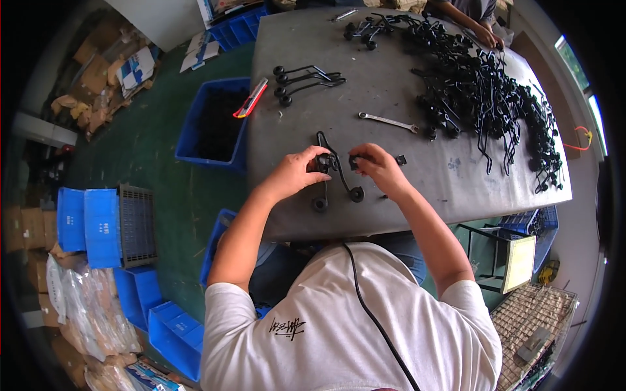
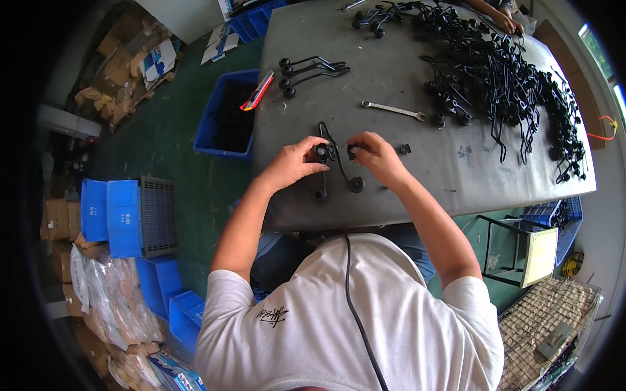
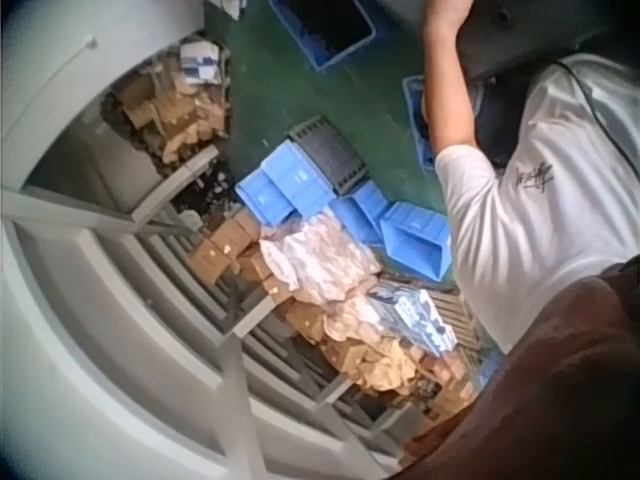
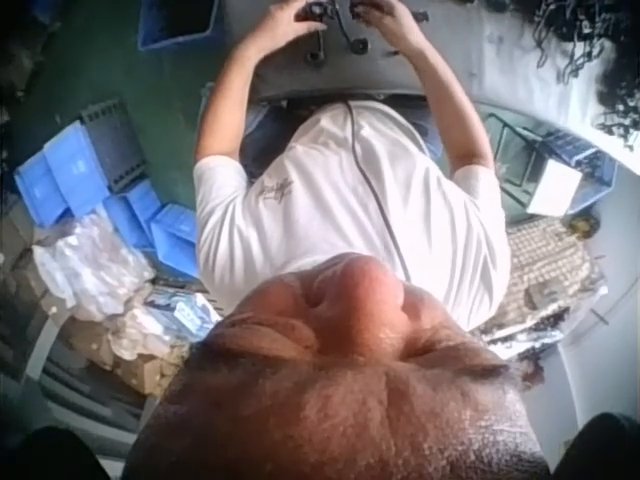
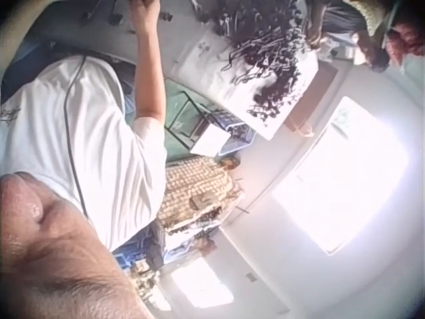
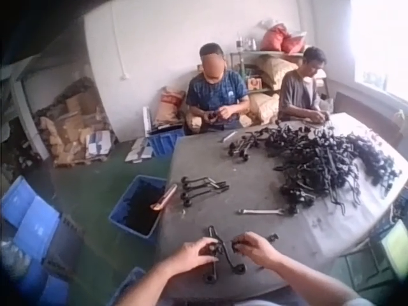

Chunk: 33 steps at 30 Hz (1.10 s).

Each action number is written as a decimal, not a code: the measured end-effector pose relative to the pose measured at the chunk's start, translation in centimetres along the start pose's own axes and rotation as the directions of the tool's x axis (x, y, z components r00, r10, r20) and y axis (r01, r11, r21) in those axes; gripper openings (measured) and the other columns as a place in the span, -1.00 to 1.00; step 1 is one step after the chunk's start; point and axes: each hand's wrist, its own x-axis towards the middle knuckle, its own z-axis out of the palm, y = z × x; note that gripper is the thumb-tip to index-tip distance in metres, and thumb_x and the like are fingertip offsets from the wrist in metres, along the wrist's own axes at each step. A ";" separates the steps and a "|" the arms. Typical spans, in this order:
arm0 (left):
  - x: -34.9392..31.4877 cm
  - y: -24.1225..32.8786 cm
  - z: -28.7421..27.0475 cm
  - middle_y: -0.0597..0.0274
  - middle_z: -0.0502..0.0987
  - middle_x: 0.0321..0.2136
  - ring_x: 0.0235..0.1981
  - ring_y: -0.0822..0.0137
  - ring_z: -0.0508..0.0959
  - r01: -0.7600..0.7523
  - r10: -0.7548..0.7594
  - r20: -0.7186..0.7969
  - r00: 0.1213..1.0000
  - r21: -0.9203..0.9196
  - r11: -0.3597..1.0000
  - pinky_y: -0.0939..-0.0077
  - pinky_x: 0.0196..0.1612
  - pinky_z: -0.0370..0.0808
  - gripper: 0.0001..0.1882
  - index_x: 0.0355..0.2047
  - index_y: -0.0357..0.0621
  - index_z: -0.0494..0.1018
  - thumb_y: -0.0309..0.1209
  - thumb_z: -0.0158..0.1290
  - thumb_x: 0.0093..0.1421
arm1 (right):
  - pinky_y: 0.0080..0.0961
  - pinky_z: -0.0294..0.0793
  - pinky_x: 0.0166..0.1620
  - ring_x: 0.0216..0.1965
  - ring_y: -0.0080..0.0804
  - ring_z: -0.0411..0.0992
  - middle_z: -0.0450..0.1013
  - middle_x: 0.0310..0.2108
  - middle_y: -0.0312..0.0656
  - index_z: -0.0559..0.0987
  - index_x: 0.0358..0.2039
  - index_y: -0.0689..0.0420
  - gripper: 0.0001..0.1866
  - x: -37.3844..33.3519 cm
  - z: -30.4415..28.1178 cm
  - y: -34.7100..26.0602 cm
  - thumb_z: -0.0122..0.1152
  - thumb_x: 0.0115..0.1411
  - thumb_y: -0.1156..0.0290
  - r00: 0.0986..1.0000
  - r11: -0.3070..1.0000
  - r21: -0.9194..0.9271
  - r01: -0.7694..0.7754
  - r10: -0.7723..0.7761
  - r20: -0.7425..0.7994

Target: Assembling complex metal and plastic components at a factory workbench.

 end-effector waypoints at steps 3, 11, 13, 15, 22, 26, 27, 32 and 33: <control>0.1 0.1 0.1 0.25 0.54 -0.47 -0.46 0.40 0.48 -0.003 0.003 0.005 1.000 -0.041 0.999 0.44 -0.29 0.48 -0.46 0.07 0.00 0.44 -0.38 0.37 0.08 | -0.58 0.47 -0.23 -0.36 -0.59 0.44 0.44 -0.34 -0.28 0.50 0.03 0.21 -0.70 0.9 0.9 -0.3 0.14 0.28 0.53 0.998 0.998 -0.048 -0.045 0.047 0.045; -0.2 0.4 -0.1 0.25 0.56 -0.46 -0.45 0.41 0.48 -0.003 0.003 -0.001 1.000 -0.007 1.000 0.43 -0.28 0.47 -0.45 0.08 0.01 0.44 -0.39 0.36 0.08 | -0.62 0.43 -0.34 -0.42 -0.62 0.43 0.43 -0.37 -0.33 0.45 0.06 0.19 -0.67 2.0 1.3 -0.6 0.15 0.27 0.52 0.992 0.987 -0.110 -0.121 0.122 0.003; -0.3 0.3 0.0 0.24 0.56 -0.45 -0.45 0.40 0.48 -0.005 0.005 -0.007 1.000 -0.018 1.000 0.43 -0.29 0.47 -0.45 0.08 0.01 0.44 -0.39 0.37 0.08 | -0.62 0.43 -0.35 -0.43 -0.61 0.44 0.43 -0.37 -0.32 0.46 0.00 0.19 -0.70 1.8 1.2 -0.4 0.16 0.26 0.53 0.991 0.990 0.055 -0.129 0.130 -0.013; -0.1 0.0 0.0 0.22 0.55 -0.46 -0.45 0.39 0.49 -0.013 0.013 -0.004 1.000 -0.020 1.000 0.43 -0.29 0.47 -0.44 0.08 0.01 0.43 -0.39 0.37 0.07 | -0.58 0.47 -0.33 -0.42 -0.58 0.48 0.46 -0.39 -0.28 0.46 -0.02 0.21 -0.71 2.0 1.4 -0.4 0.17 0.24 0.51 0.990 0.990 -0.025 -0.141 0.141 0.009; 0.0 1.1 -0.1 0.15 0.57 -0.46 -0.45 0.33 0.53 0.003 -0.003 -0.019 1.000 0.016 1.000 0.39 -0.28 0.49 -0.46 0.06 -0.04 0.46 -0.39 0.37 0.07 | -0.32 0.52 -0.20 -0.26 -0.15 0.56 0.54 -0.34 0.01 0.45 -0.06 0.25 -0.70 2.7 2.6 -0.8 0.20 0.24 0.41 0.999 0.876 -0.482 -0.033 0.021 -0.029; 0.0 1.6 0.1 0.06 0.61 -0.37 -0.37 0.19 0.60 0.021 -0.017 -0.028 0.999 0.135 0.991 0.31 -0.23 0.51 -0.47 0.05 -0.09 0.46 -0.35 0.36 0.08 | -0.21 0.50 -0.14 -0.19 0.06 0.53 0.54 -0.30 0.08 0.46 -0.08 0.24 -0.67 1.9 3.2 -2.9 0.25 0.24 0.33 1.000 0.853 -0.522 0.013 0.000 0.024; 0.0 1.6 0.2 0.08 0.60 -0.36 -0.37 0.21 0.59 -0.006 0.013 -0.037 0.999 0.178 0.984 0.32 -0.23 0.51 -0.47 0.07 -0.09 0.47 -0.34 0.35 0.08 | -0.18 0.50 -0.13 -0.18 0.09 0.52 0.54 -0.29 0.09 0.46 -0.08 0.23 -0.65 1.4 3.4 -3.6 0.27 0.24 0.28 0.999 0.825 -0.564 0.041 -0.026 0.035; 0.5 1.7 0.4 -0.02 0.62 -0.24 -0.20 0.00 0.62 -0.012 0.017 -0.027 0.999 0.204 0.979 0.21 -0.13 0.52 -0.47 0.08 -0.09 0.45 -0.32 0.33 0.10 | -0.20 0.49 -0.14 -0.19 0.05 0.52 0.53 -0.28 0.08 0.46 -0.07 0.23 -0.61 2.4 3.0 -2.5 0.28 0.25 0.22 0.986 0.796 -0.582 0.166 -0.142 0.088; 0.4 1.7 0.3 -0.04 0.62 -0.20 -0.15 -0.04 0.62 -0.004 0.008 -0.016 1.000 0.219 0.976 0.20 -0.10 0.53 -0.46 0.09 -0.09 0.44 -0.32 0.32 0.11 | -0.23 0.49 -0.15 -0.22 -0.03 0.53 0.53 -0.29 0.04 0.46 -0.07 0.23 -0.61 2.9 2.9 -3.0 0.29 0.24 0.22 0.994 0.815 -0.572 0.089 -0.038 0.102</control>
